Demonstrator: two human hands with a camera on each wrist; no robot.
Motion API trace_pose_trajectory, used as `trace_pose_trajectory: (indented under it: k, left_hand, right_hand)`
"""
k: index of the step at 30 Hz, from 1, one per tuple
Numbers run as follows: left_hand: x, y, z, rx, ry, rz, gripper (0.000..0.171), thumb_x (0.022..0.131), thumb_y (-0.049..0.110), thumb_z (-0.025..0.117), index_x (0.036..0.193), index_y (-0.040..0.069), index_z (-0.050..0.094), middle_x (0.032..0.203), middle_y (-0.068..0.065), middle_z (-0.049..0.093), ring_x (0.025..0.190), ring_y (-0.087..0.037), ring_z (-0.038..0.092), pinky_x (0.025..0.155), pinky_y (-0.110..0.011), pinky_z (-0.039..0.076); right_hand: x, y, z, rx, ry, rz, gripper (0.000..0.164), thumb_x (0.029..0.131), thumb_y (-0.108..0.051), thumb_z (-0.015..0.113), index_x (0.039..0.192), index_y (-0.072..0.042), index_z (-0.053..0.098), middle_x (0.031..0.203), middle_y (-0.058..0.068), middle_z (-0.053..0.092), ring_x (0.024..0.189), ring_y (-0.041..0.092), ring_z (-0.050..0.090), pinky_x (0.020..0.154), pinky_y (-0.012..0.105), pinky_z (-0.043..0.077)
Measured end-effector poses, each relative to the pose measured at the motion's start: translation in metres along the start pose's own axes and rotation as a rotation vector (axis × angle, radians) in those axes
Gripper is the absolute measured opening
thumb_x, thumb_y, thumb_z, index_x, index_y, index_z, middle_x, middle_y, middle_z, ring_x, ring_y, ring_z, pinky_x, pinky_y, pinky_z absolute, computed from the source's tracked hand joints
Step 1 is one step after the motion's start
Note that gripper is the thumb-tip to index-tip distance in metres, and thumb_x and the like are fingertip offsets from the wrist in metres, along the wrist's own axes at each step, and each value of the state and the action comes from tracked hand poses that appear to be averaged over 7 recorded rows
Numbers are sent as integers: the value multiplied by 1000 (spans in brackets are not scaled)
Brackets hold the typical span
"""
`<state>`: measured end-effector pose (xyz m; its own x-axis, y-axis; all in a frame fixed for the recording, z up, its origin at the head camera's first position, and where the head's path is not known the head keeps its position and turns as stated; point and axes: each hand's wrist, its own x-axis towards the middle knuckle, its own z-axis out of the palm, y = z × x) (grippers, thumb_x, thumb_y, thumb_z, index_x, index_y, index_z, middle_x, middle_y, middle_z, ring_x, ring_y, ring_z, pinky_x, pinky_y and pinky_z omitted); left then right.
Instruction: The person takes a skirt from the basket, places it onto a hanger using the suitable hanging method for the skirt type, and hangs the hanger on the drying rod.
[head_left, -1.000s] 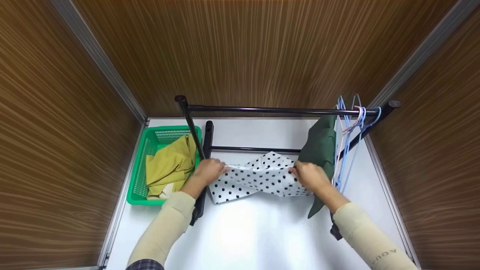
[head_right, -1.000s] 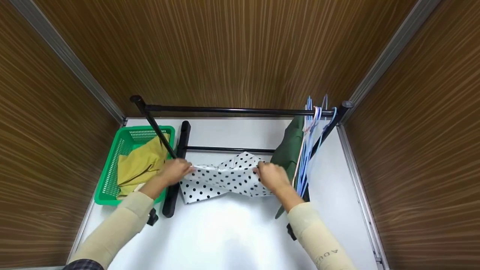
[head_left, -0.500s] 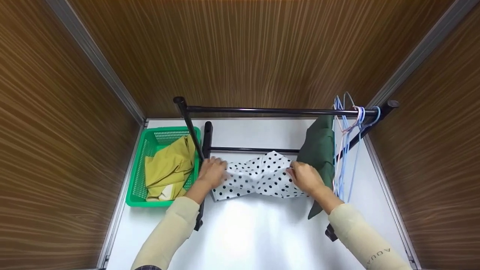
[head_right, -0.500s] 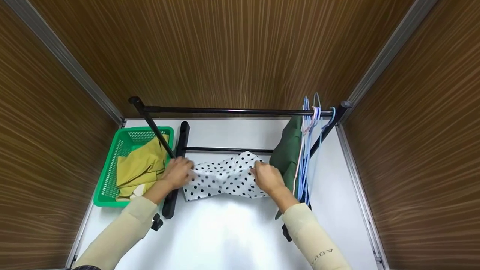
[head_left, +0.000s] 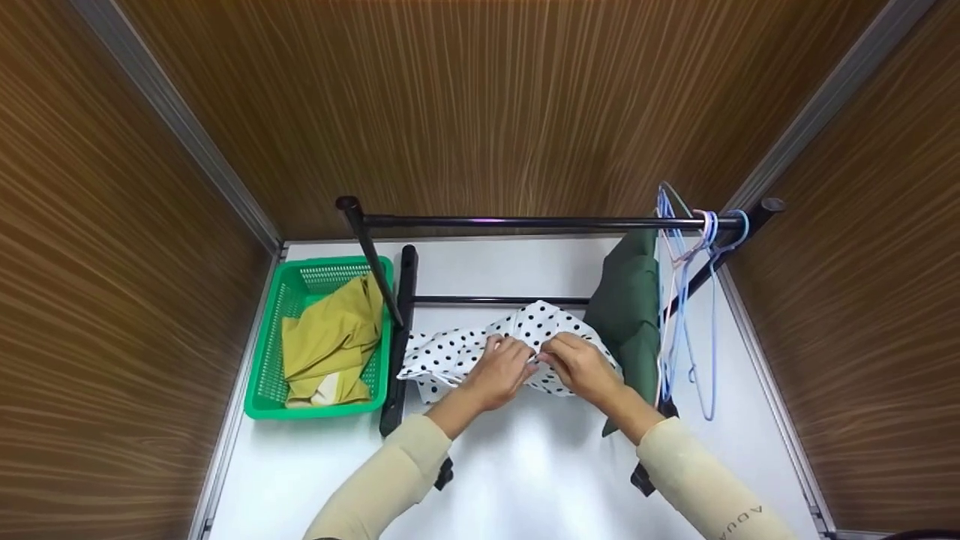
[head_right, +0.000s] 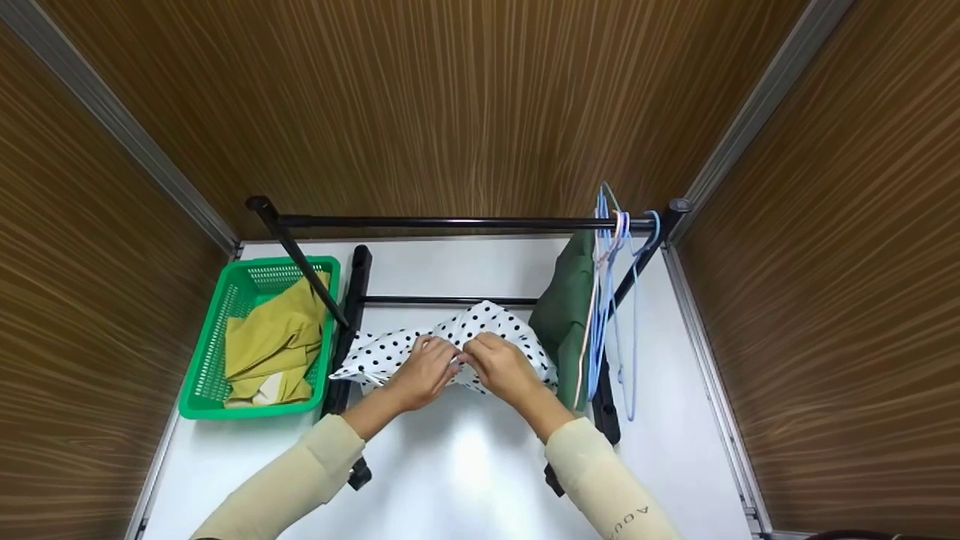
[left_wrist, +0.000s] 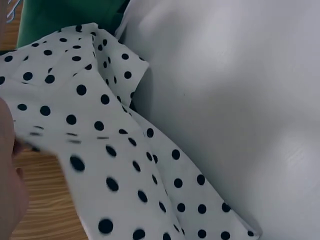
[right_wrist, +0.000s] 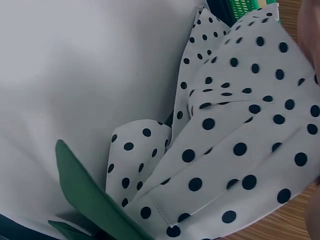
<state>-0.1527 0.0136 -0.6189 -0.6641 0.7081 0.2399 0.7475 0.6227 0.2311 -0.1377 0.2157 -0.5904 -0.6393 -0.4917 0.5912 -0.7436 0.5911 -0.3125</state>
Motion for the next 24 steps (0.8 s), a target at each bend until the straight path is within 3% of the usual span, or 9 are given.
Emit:
trace_pose_trajectory:
  k: [3, 7, 10, 13, 18, 24]
  left_hand:
    - [2, 2, 4, 66, 144, 34, 26, 108, 30, 37, 103, 13, 56, 94, 2, 63, 93, -16, 58, 97, -39, 41]
    - [3, 2, 7, 55, 330, 78, 32, 109, 29, 35, 88, 11, 53, 74, 2, 58, 72, -17, 56, 81, -35, 44]
    - [3, 0, 10, 42, 423, 95, 40, 110, 31, 31, 81, 10, 50, 61, 2, 50, 57, -16, 50, 67, -31, 42]
    - [2, 0, 9, 41, 446, 95, 45, 110, 33, 24, 80, 11, 49, 55, 4, 43, 49, -12, 41, 59, -29, 38]
    - [3, 2, 5, 35, 422, 82, 46, 110, 34, 18, 84, 10, 49, 49, 6, 40, 44, -11, 34, 53, -27, 34]
    - [7, 3, -1, 58, 421, 68, 40, 110, 29, 27, 84, 10, 50, 47, 8, 35, 43, -11, 34, 47, -26, 30]
  right_hand:
    - [-1, -2, -3, -6, -53, 98, 10, 92, -8, 70, 100, -6, 65, 90, 4, 67, 81, 17, 65, 74, 33, 55]
    - [4, -3, -6, -77, -165, 257, 9, 100, -15, 57, 99, -7, 61, 90, 5, 64, 86, 23, 61, 81, 41, 50]
    - [7, -5, -7, -106, -221, 272, 14, 103, -14, 51, 91, -9, 56, 80, 3, 57, 79, 23, 56, 78, 42, 45]
    - [9, -7, -5, -101, -210, 206, 14, 101, -11, 53, 88, -9, 52, 75, 1, 51, 74, 21, 52, 73, 39, 44]
    - [10, -9, -2, -71, -154, 100, 10, 97, -6, 59, 90, -9, 53, 78, 1, 53, 75, 19, 52, 71, 37, 45]
    - [15, -7, -8, -122, -197, 122, 5, 101, -15, 54, 101, -10, 56, 91, 3, 62, 88, 21, 59, 82, 40, 48]
